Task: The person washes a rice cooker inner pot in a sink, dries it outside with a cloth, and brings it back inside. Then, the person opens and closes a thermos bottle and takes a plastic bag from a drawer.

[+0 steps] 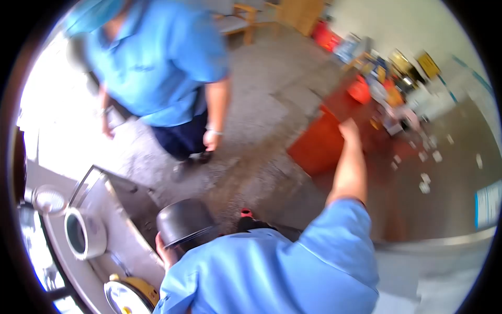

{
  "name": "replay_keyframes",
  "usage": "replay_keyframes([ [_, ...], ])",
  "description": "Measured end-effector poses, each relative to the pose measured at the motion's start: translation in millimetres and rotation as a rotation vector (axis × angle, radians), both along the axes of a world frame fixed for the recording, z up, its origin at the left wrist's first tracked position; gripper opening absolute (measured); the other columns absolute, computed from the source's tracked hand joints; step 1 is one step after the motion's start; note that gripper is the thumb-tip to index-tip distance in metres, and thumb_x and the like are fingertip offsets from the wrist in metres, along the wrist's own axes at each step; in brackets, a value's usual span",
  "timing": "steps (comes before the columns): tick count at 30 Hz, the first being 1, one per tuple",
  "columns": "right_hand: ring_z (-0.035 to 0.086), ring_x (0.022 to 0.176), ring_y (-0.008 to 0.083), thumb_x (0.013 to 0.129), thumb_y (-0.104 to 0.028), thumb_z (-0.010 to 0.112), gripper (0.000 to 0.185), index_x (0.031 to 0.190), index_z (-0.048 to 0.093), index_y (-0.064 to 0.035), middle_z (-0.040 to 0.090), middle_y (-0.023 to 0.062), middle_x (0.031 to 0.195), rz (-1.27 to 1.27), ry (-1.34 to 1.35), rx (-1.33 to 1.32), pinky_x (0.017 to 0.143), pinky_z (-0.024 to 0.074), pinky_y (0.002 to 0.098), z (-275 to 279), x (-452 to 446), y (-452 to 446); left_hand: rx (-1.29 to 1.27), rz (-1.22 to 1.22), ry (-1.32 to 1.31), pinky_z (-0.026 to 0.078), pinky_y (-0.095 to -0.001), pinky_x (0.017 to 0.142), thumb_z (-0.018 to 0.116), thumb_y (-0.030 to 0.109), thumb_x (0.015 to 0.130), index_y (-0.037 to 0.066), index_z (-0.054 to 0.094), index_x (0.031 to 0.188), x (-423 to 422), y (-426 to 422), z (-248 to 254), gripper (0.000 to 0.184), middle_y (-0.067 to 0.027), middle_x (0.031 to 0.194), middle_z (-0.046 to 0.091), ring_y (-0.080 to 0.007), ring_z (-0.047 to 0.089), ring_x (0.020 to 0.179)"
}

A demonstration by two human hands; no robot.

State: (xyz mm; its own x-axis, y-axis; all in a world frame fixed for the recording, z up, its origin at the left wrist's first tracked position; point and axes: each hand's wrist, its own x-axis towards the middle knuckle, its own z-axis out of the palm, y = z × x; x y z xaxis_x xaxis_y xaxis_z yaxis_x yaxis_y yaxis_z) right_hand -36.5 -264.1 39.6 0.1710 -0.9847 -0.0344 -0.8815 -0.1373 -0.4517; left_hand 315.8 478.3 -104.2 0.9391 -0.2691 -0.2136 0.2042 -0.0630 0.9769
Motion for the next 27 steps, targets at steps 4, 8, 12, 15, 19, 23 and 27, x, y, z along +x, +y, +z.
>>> replay_keyframes([
  [4,0.043,0.119,0.0301,0.077,-0.018,0.056,0.045,0.120,0.048,-0.0070,0.051,0.0188,0.119,0.198,1.015,0.137,0.098,0.0317,0.0473,33,104,162,0.076,-0.080,-0.014,0.047,-0.0260,0.072,0.052,-0.011,0.074,0.007,0.046,0.119,22,-32,31,0.048,-0.0044,0.102,0.056,-0.0131,0.055,0.086],
  [8,0.027,0.129,0.0353,0.076,-0.022,0.049,0.050,0.123,0.047,-0.0039,0.036,0.0174,0.135,0.570,1.170,0.269,0.105,0.0148,0.0530,-86,151,238,0.224,-0.066,-0.150,0.046,-0.0266,0.072,0.053,-0.009,0.071,0.006,0.045,0.120,42,-61,35,0.052,-0.0081,0.101,0.058,-0.0145,0.057,0.084],
  [12,0.045,0.117,0.0299,0.073,-0.037,0.056,0.049,0.116,0.057,-0.0136,0.051,0.0106,0.124,1.018,0.734,0.784,0.101,0.0289,0.0464,-223,185,269,0.279,0.044,-0.184,0.047,-0.0327,0.076,0.054,-0.005,0.070,0.006,0.046,0.116,54,-93,25,0.049,-0.0137,0.100,0.060,-0.0259,0.060,0.088],
  [15,0.050,0.111,0.0318,0.078,-0.033,0.055,0.040,0.112,0.058,-0.0124,0.054,0.0122,0.119,1.233,0.369,0.742,0.095,0.0345,0.0482,-143,255,303,0.339,0.109,-0.273,0.047,-0.0328,0.077,0.053,-0.007,0.069,0.005,0.047,0.114,65,-112,40,0.047,-0.0134,0.098,0.061,-0.0260,0.060,0.089],
  [19,0.054,0.106,0.0309,0.079,-0.031,0.053,0.034,0.107,0.060,-0.0129,0.058,0.0115,0.112,1.395,0.712,0.496,0.091,0.0387,0.0461,-197,356,274,0.238,0.239,-0.199,0.048,-0.0318,0.074,0.052,-0.009,0.068,0.005,0.048,0.113,77,-122,27,0.047,-0.0115,0.094,0.060,-0.0229,0.060,0.085],
  [23,0.054,0.106,0.0279,0.078,-0.025,0.051,0.033,0.108,0.059,-0.0130,0.057,0.0119,0.114,1.254,0.797,0.199,0.089,0.0391,0.0472,-175,440,249,0.239,0.340,-0.165,0.049,-0.0276,0.067,0.052,-0.011,0.070,0.005,0.048,0.112,97,-117,51,0.045,-0.0066,0.093,0.058,-0.0146,0.056,0.080],
  [27,0.051,0.111,0.0301,0.079,-0.024,0.048,0.034,0.108,0.060,-0.0110,0.057,0.0114,0.115,1.262,0.902,0.119,0.092,0.0369,0.0452,-161,488,261,0.049,0.391,-0.002,0.049,-0.0301,0.073,0.049,-0.011,0.071,0.004,0.048,0.112,136,-100,69,0.044,-0.0090,0.094,0.058,-0.0187,0.058,0.089],
])
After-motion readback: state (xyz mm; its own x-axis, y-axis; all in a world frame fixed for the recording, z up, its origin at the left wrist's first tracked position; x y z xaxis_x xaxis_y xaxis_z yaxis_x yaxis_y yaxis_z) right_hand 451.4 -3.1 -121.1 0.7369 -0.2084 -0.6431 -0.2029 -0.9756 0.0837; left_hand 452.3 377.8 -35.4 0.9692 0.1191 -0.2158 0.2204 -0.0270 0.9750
